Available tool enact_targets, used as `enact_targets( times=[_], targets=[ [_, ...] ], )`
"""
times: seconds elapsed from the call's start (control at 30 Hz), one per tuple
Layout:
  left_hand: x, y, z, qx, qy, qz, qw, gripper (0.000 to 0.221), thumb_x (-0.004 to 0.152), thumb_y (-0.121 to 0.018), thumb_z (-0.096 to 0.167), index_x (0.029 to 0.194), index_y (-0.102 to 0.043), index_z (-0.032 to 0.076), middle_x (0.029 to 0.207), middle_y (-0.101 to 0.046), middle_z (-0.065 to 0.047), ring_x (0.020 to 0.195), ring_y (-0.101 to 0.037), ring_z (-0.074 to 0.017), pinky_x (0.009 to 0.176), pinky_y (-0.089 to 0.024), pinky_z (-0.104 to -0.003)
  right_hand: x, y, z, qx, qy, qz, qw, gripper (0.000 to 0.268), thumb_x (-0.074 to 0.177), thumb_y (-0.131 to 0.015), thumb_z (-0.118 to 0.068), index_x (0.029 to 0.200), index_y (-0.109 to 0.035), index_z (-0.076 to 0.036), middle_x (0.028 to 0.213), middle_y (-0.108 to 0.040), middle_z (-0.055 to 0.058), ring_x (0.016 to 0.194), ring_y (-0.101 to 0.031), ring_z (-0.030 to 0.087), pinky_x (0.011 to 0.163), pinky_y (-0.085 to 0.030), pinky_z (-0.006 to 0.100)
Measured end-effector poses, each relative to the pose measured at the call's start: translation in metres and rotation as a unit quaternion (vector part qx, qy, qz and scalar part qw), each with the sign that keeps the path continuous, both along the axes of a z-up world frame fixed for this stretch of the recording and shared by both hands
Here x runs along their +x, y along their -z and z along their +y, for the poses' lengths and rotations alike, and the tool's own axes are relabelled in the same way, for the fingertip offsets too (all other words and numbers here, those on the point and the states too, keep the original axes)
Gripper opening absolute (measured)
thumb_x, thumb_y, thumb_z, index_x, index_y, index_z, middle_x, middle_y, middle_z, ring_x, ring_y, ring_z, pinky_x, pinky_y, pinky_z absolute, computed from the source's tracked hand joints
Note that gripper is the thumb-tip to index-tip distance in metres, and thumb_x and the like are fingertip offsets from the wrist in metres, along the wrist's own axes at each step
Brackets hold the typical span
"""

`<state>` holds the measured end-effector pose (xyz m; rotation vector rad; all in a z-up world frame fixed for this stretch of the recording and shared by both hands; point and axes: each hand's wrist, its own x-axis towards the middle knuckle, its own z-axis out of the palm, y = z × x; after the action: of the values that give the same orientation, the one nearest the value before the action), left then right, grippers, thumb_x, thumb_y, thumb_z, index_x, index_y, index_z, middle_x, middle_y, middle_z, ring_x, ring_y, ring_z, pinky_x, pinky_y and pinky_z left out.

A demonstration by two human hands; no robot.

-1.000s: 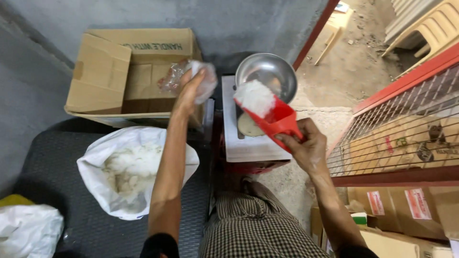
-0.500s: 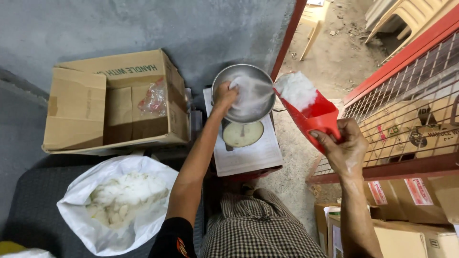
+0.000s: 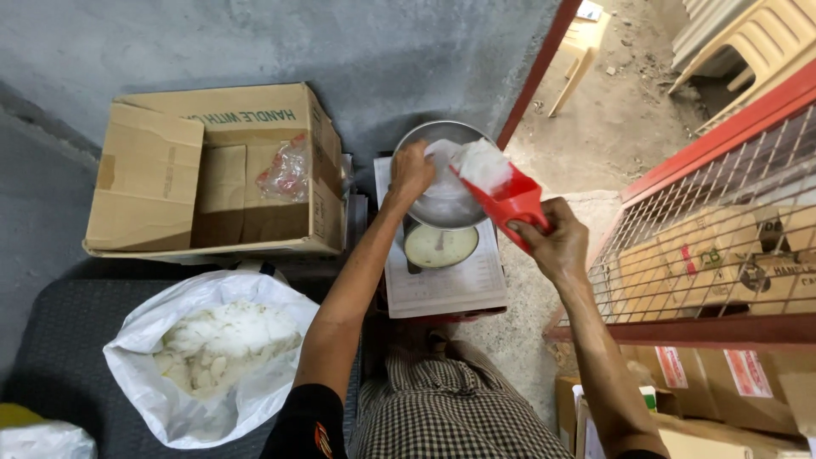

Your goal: Weighing white agricultural powder from a sack into small plastic bags using a scoop and mechanical scale.

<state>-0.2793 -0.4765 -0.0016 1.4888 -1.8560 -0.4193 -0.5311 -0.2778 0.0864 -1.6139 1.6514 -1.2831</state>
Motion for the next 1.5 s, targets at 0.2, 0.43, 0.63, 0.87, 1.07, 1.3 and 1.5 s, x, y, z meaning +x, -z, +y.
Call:
enact_targets(
  times=[0.2,0.43,0.63,0.87,1.07,1.3,1.5],
  targets=[
    [0.002,-0.018,0.007,0.1,-0.032,0.133,0.986,0.022,0.091,-0.067,0.021,0.102,-0.074,0.004,0.097,-0.073,-0.024,0.095,-0.07,-0.0418,0.085,-0.054,-0.047,0.013,-0.009,-0.017,0.06,0.006,0.168,0.984,0.039,0.079,-0.089,-0.028,0.101,-0.066,-0.006,0.081,-0.076,0.011,0.067,-0.071,0.02,0.06,-0.055,0.035],
    [0.01,-0.053,0.025,0.189,-0.002,0.28,0.941,0.028,0.097,-0.06,0.027,0.11,-0.074,0.007,0.082,-0.071,-0.009,0.07,-0.067,-0.02,0.061,-0.056,-0.038,0.019,-0.033,-0.047,0.084,-0.042,0.342,0.935,0.049,0.08,-0.086,-0.043,0.109,-0.067,-0.009,0.073,-0.073,0.013,0.064,-0.071,0.028,0.059,-0.054,0.042],
    [0.012,-0.045,0.027,0.18,0.045,0.346,0.92,0.029,0.1,-0.062,0.026,0.113,-0.075,0.005,0.073,-0.06,-0.003,0.059,-0.053,-0.0103,0.048,-0.047,-0.03,0.024,-0.036,-0.099,0.059,-0.12,0.448,0.884,0.051,0.086,-0.079,-0.045,0.122,-0.067,-0.011,0.075,-0.073,0.009,0.048,-0.064,0.018,0.042,-0.051,0.033],
    [0.008,-0.021,0.009,0.253,0.032,0.576,0.776,0.028,0.097,-0.063,0.02,0.122,-0.07,0.009,0.078,-0.064,-0.002,0.053,-0.052,-0.0094,0.045,-0.045,-0.027,0.09,-0.125,-0.134,0.108,-0.208,0.694,0.681,0.023,0.098,-0.067,-0.029,0.11,-0.074,-0.011,0.089,-0.076,0.01,0.073,-0.071,0.02,0.055,-0.055,0.035],
    [0.007,0.009,-0.004,0.28,0.027,0.648,0.707,0.034,0.1,-0.062,0.017,0.129,-0.063,-0.001,0.075,-0.062,-0.006,0.055,-0.053,-0.0144,0.046,-0.047,-0.032,0.119,-0.13,-0.145,-0.008,-0.221,0.749,0.624,0.022,0.1,-0.057,-0.023,0.107,-0.077,-0.017,0.098,-0.078,0.007,0.09,-0.075,0.025,0.067,-0.059,0.041],
    [0.004,-0.01,0.015,0.265,-0.023,0.527,0.807,0.037,0.101,-0.059,0.02,0.134,-0.064,0.003,0.073,-0.062,-0.003,0.058,-0.055,-0.0112,0.048,-0.046,-0.03,0.107,-0.137,-0.149,-0.022,-0.221,0.745,0.629,0.022,0.099,-0.058,-0.025,0.111,-0.075,-0.017,0.099,-0.076,0.007,0.087,-0.076,0.025,0.065,-0.059,0.041],
    [0.01,-0.046,0.022,0.259,-0.055,0.462,0.847,0.034,0.1,-0.053,0.028,0.122,-0.068,0.006,0.068,-0.063,-0.004,0.052,-0.054,-0.0139,0.046,-0.046,-0.033,0.114,-0.172,-0.12,0.049,-0.206,0.706,0.676,0.035,0.096,-0.068,-0.038,0.124,-0.066,-0.018,0.085,-0.074,0.009,0.076,-0.075,0.023,0.061,-0.059,0.038]
  ],
)
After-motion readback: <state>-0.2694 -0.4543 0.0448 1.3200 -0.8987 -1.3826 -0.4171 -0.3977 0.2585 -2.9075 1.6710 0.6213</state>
